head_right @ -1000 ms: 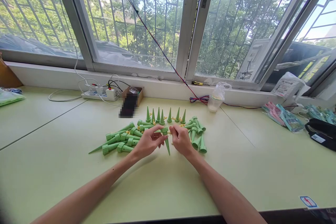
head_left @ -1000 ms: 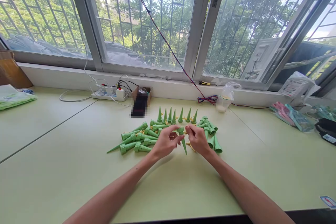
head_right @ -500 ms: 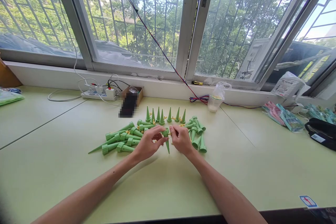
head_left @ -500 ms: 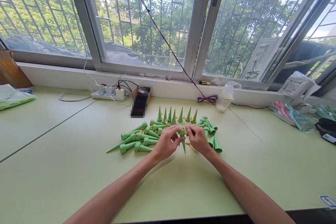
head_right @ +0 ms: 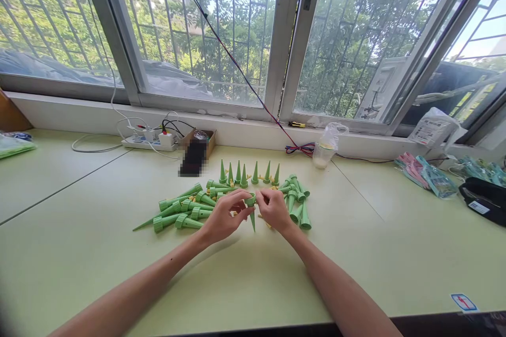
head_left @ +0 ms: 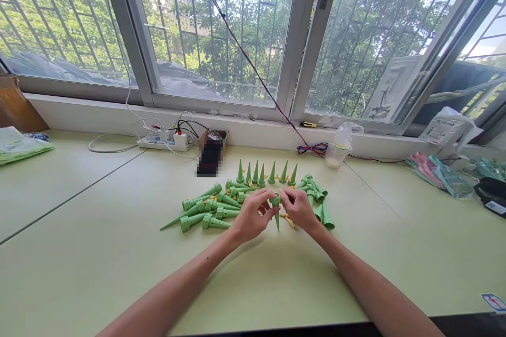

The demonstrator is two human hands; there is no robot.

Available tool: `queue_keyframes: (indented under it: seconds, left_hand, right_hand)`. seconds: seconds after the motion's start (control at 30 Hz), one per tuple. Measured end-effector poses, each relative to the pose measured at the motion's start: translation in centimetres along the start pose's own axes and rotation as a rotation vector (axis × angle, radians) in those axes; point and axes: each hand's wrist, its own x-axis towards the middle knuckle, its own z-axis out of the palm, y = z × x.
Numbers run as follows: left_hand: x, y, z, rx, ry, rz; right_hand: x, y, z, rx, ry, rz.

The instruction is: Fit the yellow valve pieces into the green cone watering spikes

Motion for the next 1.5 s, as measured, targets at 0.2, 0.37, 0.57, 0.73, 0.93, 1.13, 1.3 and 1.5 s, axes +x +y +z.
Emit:
queue_keyframes:
  seconds: [0.2,0.37,0.57,0.73,0.93,1.13,1.3,1.5]
  left_hand:
    - [0.2,-0.4,0.1,-0.176,0.020,-0.143]
    - [0.7,-0.5,0.0,-0.396,0.079,-0.252]
    - [0.9,0.5,-0.8,-0.532,0.113,-0.415]
    - [0.8,-0.2,-0.7,-0.700,0.082,-0.421]
    - [0.8,-0.7,-0.6,-0.706,0.053,-0.389]
    - [0.9,0.0,-0.8,-0.544,0.050,-0.353]
    - [0.7,-0.8,-0.4,-0.447,0.023,-0.251]
    - [0.4,-0.7,-0.3,-0.256,0.062,-0.232]
  right_hand:
    - [-0.2,-0.2,0.3,-0.019,0.011,-0.009]
    - [-0.4,-0.7,0.2,-0.017,-0.003,-0.021]
    - [-0.4,-0.9,0.0,0.080,-0.055,-0.004]
    - [-0.4,-0.7,-0.1,0.104,-0.085,-0.013]
    - [-0.4,-0.5,-0.1,0.116,-0.100,0.002]
    - [-0.3,-0.2,-0.1,0.036,-0.087,-0.028]
    - [-0.3,-0.1,-0.1,0.005,-0.078,-0.056]
    - [-0.3,0.0,-0.1,-0.015,-0.088,-0.050]
